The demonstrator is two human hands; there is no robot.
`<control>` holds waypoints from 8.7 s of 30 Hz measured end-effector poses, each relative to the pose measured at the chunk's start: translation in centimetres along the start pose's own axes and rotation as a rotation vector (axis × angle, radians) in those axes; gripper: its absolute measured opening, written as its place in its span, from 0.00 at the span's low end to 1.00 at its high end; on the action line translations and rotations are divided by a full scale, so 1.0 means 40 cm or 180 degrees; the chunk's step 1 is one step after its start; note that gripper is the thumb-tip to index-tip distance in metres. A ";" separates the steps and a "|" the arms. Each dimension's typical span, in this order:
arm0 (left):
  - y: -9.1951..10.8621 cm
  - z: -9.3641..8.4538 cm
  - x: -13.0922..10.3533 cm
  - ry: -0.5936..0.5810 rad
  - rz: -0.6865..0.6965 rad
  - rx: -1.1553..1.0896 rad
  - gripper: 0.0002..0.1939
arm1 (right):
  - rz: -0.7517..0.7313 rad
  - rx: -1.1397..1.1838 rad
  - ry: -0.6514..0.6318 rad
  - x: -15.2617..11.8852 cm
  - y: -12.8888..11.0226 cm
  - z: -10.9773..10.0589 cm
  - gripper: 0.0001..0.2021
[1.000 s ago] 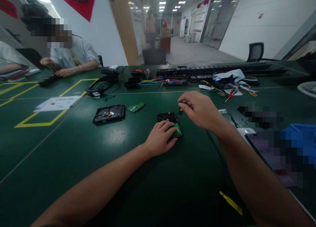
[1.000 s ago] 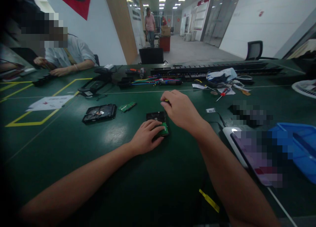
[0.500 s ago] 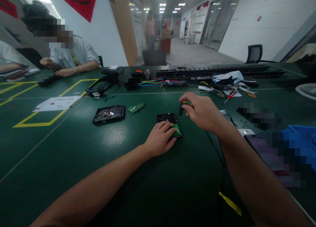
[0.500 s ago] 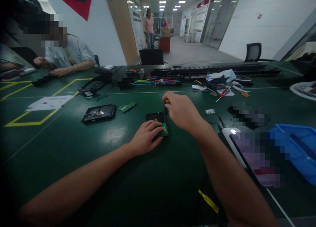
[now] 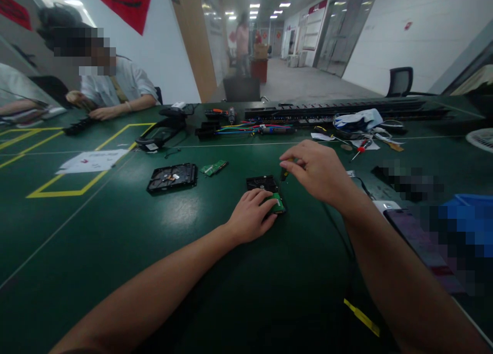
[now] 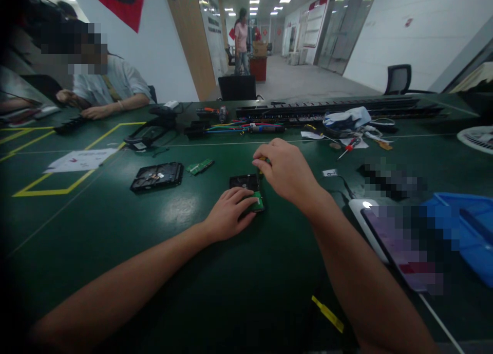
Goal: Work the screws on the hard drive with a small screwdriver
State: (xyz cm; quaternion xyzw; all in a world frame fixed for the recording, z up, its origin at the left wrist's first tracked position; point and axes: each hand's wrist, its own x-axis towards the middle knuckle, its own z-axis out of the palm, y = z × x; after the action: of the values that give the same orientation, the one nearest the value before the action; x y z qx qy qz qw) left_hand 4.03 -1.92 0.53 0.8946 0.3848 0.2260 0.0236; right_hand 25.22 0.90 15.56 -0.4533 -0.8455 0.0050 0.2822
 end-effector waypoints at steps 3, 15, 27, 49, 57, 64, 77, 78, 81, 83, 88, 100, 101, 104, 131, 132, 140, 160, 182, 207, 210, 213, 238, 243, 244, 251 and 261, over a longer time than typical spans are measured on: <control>0.000 0.000 0.000 0.0006 0.0026 0.0011 0.20 | -0.0129 0.0080 -0.0015 0.000 0.004 0.000 0.10; -0.002 0.000 -0.001 0.0036 0.0051 -0.0044 0.20 | 0.0155 -0.0089 0.0008 0.000 0.004 -0.004 0.08; -0.005 0.005 -0.002 0.0119 0.0064 -0.0099 0.21 | 0.0208 -0.0166 0.0146 -0.001 0.005 0.004 0.05; -0.006 0.004 -0.002 0.0102 0.0070 -0.0046 0.19 | 0.0272 -0.0133 -0.0071 0.000 0.008 -0.009 0.04; -0.007 0.007 0.000 0.0120 0.0038 -0.0090 0.19 | 0.0145 -0.0130 -0.0112 -0.002 0.008 -0.007 0.05; -0.003 0.001 0.000 0.0105 0.0074 -0.0082 0.19 | 0.0073 0.0027 -0.0271 -0.002 0.016 -0.004 0.16; -0.005 0.002 -0.002 0.0109 0.0056 -0.0036 0.19 | 0.0132 -0.0196 -0.0134 -0.001 0.018 -0.008 0.06; -0.005 0.002 -0.002 0.0121 0.0061 -0.0043 0.19 | 0.0132 -0.0217 -0.0108 -0.001 0.017 -0.007 0.07; -0.004 0.002 -0.002 0.0139 0.0060 -0.0061 0.19 | 0.0120 -0.0278 -0.0055 0.000 0.019 -0.004 0.10; -0.003 0.001 -0.001 0.0120 0.0056 -0.0057 0.19 | 0.0109 -0.0299 -0.0068 0.001 0.021 -0.002 0.09; -0.003 0.000 0.000 0.0115 0.0069 -0.0026 0.19 | 0.0133 -0.0162 -0.0053 0.002 0.024 0.002 0.09; -0.003 0.002 -0.001 0.0085 0.0042 -0.0029 0.18 | 0.0061 -0.0136 -0.0153 0.000 0.011 -0.010 0.06; -0.003 0.002 -0.001 0.0091 0.0044 -0.0036 0.18 | 0.0078 -0.0176 -0.0135 0.000 0.013 -0.009 0.06; -0.004 0.001 -0.001 0.0078 0.0038 -0.0046 0.19 | 0.0139 -0.0245 -0.0111 0.000 0.015 -0.006 0.07; 0.003 -0.005 0.001 0.0088 0.0070 -0.0004 0.18 | -0.0064 -0.0200 -0.0211 0.000 0.017 0.006 0.12; 0.003 -0.004 0.001 0.0083 0.0069 -0.0007 0.18 | -0.0060 -0.0209 -0.0184 0.001 0.017 0.006 0.11; -0.003 0.002 -0.001 0.0035 0.0038 -0.0028 0.19 | 0.0036 0.0037 -0.0144 0.002 0.018 0.008 0.16; -0.004 0.002 -0.001 0.0054 0.0034 -0.0020 0.19 | 0.0248 -0.0172 -0.0168 0.000 0.016 -0.004 0.12; 0.000 -0.002 0.000 0.0107 0.0092 0.0019 0.18 | 0.0093 -0.0265 -0.0006 0.001 0.024 -0.003 0.11; -0.002 -0.001 0.000 0.0072 0.0066 -0.0025 0.19 | 0.0039 -0.0350 -0.0148 0.000 0.014 -0.005 0.13; -0.001 -0.003 0.001 0.0080 0.0051 -0.0017 0.18 | 0.0121 -0.0445 -0.0124 -0.002 0.009 -0.008 0.11; -0.002 -0.003 0.001 0.0070 0.0062 -0.0027 0.18 | 0.0143 -0.0441 -0.0120 -0.001 0.007 -0.008 0.11; 0.002 -0.001 0.000 0.0064 0.0038 -0.0036 0.19 | 0.0179 -0.0231 -0.0106 -0.001 0.009 -0.001 0.10; 0.000 -0.002 -0.001 0.0060 0.0056 -0.0028 0.19 | 0.0190 -0.0270 -0.0002 -0.003 0.010 0.000 0.06; 0.000 -0.003 -0.001 0.0062 0.0052 -0.0023 0.19 | 0.0196 -0.0257 0.0013 -0.003 0.010 0.000 0.06; 0.000 -0.003 0.001 0.0036 0.0041 -0.0002 0.19 | 0.0185 -0.0156 0.0028 -0.001 0.003 -0.001 0.08; -0.001 -0.003 0.000 0.0074 0.0067 -0.0020 0.18 | 0.0091 -0.0013 -0.0104 -0.002 0.011 0.003 0.14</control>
State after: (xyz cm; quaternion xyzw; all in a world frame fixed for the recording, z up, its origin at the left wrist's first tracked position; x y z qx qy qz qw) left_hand 3.97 -1.91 0.63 0.8958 0.3749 0.2379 0.0196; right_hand 25.52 1.14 15.30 -0.4658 -0.8434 0.0148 0.2673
